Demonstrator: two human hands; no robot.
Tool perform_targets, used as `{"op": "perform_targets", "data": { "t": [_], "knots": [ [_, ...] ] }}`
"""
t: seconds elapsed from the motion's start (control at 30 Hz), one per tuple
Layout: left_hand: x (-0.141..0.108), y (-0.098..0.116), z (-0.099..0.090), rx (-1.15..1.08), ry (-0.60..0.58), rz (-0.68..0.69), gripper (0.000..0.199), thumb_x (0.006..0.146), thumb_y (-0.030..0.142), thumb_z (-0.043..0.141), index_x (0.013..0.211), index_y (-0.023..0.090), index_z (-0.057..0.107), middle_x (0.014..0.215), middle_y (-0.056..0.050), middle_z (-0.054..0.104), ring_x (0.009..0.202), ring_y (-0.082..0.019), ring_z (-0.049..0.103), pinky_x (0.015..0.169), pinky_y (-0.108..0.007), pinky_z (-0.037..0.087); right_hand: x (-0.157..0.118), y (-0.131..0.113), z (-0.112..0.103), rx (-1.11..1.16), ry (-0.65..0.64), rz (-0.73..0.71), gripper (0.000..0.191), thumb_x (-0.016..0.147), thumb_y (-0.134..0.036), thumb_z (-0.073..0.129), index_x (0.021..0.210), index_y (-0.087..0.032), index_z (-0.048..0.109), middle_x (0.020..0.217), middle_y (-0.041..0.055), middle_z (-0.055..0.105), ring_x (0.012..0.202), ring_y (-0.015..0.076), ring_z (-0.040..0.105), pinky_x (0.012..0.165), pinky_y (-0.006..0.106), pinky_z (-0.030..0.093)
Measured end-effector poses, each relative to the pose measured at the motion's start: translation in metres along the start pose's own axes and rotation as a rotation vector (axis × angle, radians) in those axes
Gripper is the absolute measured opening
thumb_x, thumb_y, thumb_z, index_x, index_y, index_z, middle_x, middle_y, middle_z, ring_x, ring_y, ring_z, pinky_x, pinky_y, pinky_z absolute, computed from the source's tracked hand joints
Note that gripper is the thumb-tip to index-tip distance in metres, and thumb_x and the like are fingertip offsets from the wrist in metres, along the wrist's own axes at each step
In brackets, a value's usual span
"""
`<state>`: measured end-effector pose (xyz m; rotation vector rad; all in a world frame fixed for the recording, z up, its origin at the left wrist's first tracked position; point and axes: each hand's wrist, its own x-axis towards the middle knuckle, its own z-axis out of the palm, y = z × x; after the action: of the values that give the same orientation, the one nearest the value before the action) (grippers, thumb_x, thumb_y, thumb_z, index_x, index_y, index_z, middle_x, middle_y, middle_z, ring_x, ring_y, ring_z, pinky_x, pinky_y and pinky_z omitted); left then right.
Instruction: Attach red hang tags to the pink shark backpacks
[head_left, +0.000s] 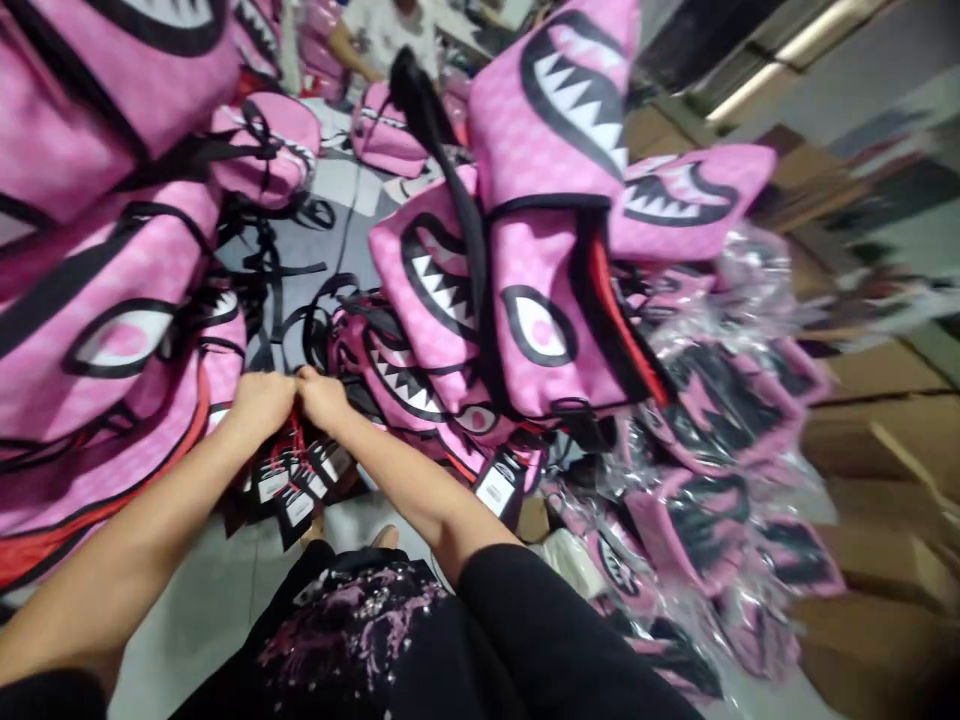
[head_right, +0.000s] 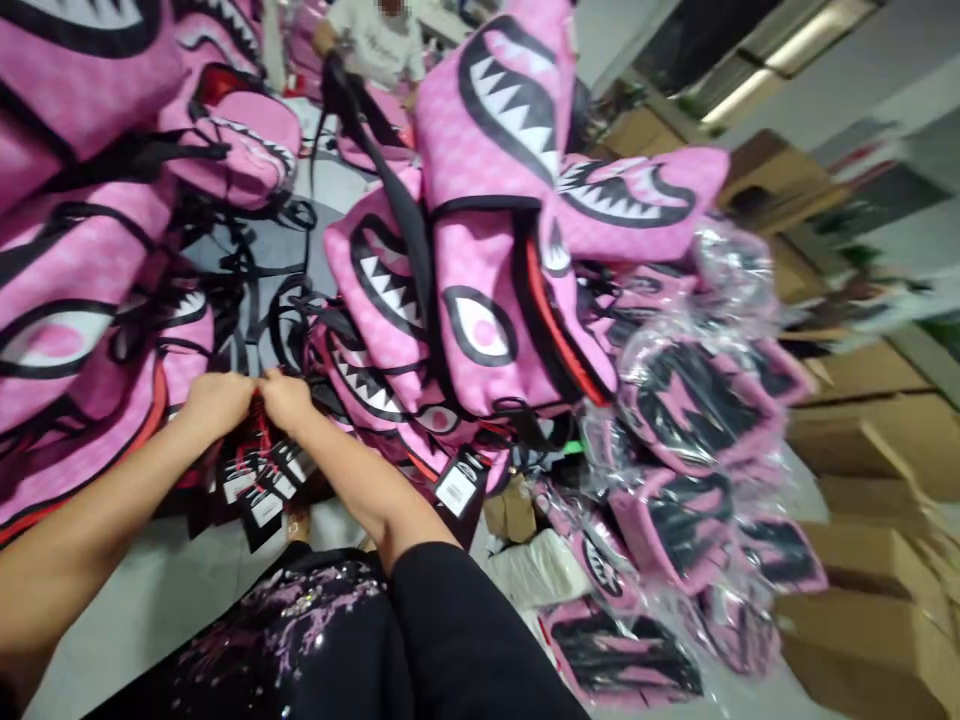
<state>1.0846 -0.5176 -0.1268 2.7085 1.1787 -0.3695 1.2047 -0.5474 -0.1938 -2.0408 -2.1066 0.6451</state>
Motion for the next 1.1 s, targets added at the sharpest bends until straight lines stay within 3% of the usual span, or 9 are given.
{"op": "perform_targets", "data": {
  "t": [0.23, 0.37, 0.47, 0.57, 0.63, 0.73, 0.9, 1.0, 1.1],
  "knots": [
    [-0.031, -0.006, -0.005, 0.079, 0.069, -0.038, 0.044, 0.087, 0.016, 0.028, 0.094, 0.014, 0.072, 0.08, -0.017, 0.074, 0.073, -0.032, 0.07, 0.062, -0.039, 0.05, -0.012, 0.007, -0.001, -0.188, 0.005, -0.219, 0.03, 0.102, -0.021, 0.034, 0.12, -0.022, 0.058, 0.135, 0.0034, 0.054, 0.098, 0.0177, 0.062, 0.075, 0.027, 0.048],
    [-0.059, -0.022, -0.042, 0.059, 0.107, -0.065, 0.041, 0.09, 0.035, 0.029, 0.092, 0.025, 0.069, 0.079, -0.006, 0.075, 0.068, -0.027, 0.067, 0.055, -0.032, 0.044, -0.019, 0.007, -0.011, -0.145, 0.0, -0.178, 0.03, 0.102, -0.023, 0.038, 0.124, -0.022, 0.058, 0.154, 0.0037, 0.038, 0.1, 0.0173, 0.063, 0.079, 0.028, 0.05],
    [-0.075, -0.018, -0.076, -0.171, 0.293, -0.082, 0.043, 0.09, 0.056, 0.033, 0.097, 0.033, 0.069, 0.073, 0.005, 0.073, 0.066, -0.022, 0.065, 0.057, -0.028, 0.04, -0.043, -0.009, -0.034, -0.066, 0.121, -0.146, 0.039, 0.101, -0.038, 0.043, 0.138, -0.026, 0.048, 0.16, 0.0057, 0.028, 0.103, 0.0198, 0.063, 0.076, 0.03, 0.052],
    [-0.08, 0.008, -0.094, -0.444, 0.527, 0.06, 0.033, 0.089, 0.053, 0.044, 0.099, 0.035, 0.069, 0.084, 0.013, 0.074, 0.075, -0.016, 0.066, 0.065, -0.024, 0.044, -0.105, -0.02, -0.08, 0.057, 0.327, -0.112, 0.035, 0.102, -0.039, 0.043, 0.128, -0.022, 0.057, 0.127, 0.0045, 0.064, 0.106, 0.0183, 0.063, 0.082, 0.027, 0.051],
    [-0.075, 0.034, -0.098, -0.573, 0.591, 0.223, 0.03, 0.091, 0.046, 0.047, 0.098, 0.03, 0.072, 0.094, 0.008, 0.075, 0.081, -0.015, 0.068, 0.071, -0.024, 0.048, -0.162, -0.011, -0.118, 0.103, 0.615, -0.02, 0.036, 0.101, -0.038, 0.043, 0.129, -0.02, 0.057, 0.116, 0.0049, 0.069, 0.092, 0.015, 0.066, 0.082, 0.025, 0.05],
    [-0.06, 0.074, -0.103, -0.649, 0.589, 0.426, 0.028, 0.093, 0.04, 0.049, 0.1, 0.027, 0.073, 0.099, 0.003, 0.075, 0.086, -0.015, 0.069, 0.077, -0.025, 0.051, -0.237, 0.023, -0.167, -0.05, 0.97, 0.283, 0.042, 0.099, -0.036, 0.045, 0.135, -0.017, 0.053, 0.08, 0.0016, 0.07, 0.06, 0.0136, 0.06, 0.063, 0.025, 0.048],
    [-0.032, 0.133, -0.117, -0.535, 0.614, 0.534, 0.028, 0.094, 0.03, 0.048, 0.106, 0.028, 0.073, 0.105, 0.002, 0.075, 0.093, -0.016, 0.069, 0.078, -0.025, 0.05, -0.282, 0.061, -0.187, -0.24, 0.926, 0.239, 0.022, 0.095, -0.028, 0.048, 0.102, -0.018, 0.066, 0.087, 0.0053, 0.07, 0.075, 0.0158, 0.066, 0.067, 0.024, 0.048],
    [-0.022, 0.157, -0.121, -0.436, 0.584, 0.552, 0.027, 0.095, 0.027, 0.049, 0.109, 0.028, 0.072, 0.105, 0.001, 0.074, 0.096, -0.017, 0.068, 0.074, -0.026, 0.047, -0.285, 0.066, -0.179, -0.184, 0.99, 0.274, 0.027, 0.094, -0.025, 0.048, 0.117, -0.018, 0.061, 0.089, 0.0042, 0.071, 0.073, 0.0145, 0.065, 0.067, 0.024, 0.049],
    [-0.017, 0.172, -0.12, -0.35, 0.535, 0.555, 0.027, 0.096, 0.029, 0.048, 0.11, 0.027, 0.072, 0.1, 0.0, 0.073, 0.092, -0.018, 0.068, 0.067, -0.026, 0.044, -0.291, 0.07, -0.178, -0.178, 0.938, 0.266, 0.033, 0.09, -0.021, 0.05, 0.122, -0.02, 0.059, 0.09, 0.0034, 0.071, 0.073, 0.0151, 0.067, 0.066, 0.025, 0.05]
  ]
}}
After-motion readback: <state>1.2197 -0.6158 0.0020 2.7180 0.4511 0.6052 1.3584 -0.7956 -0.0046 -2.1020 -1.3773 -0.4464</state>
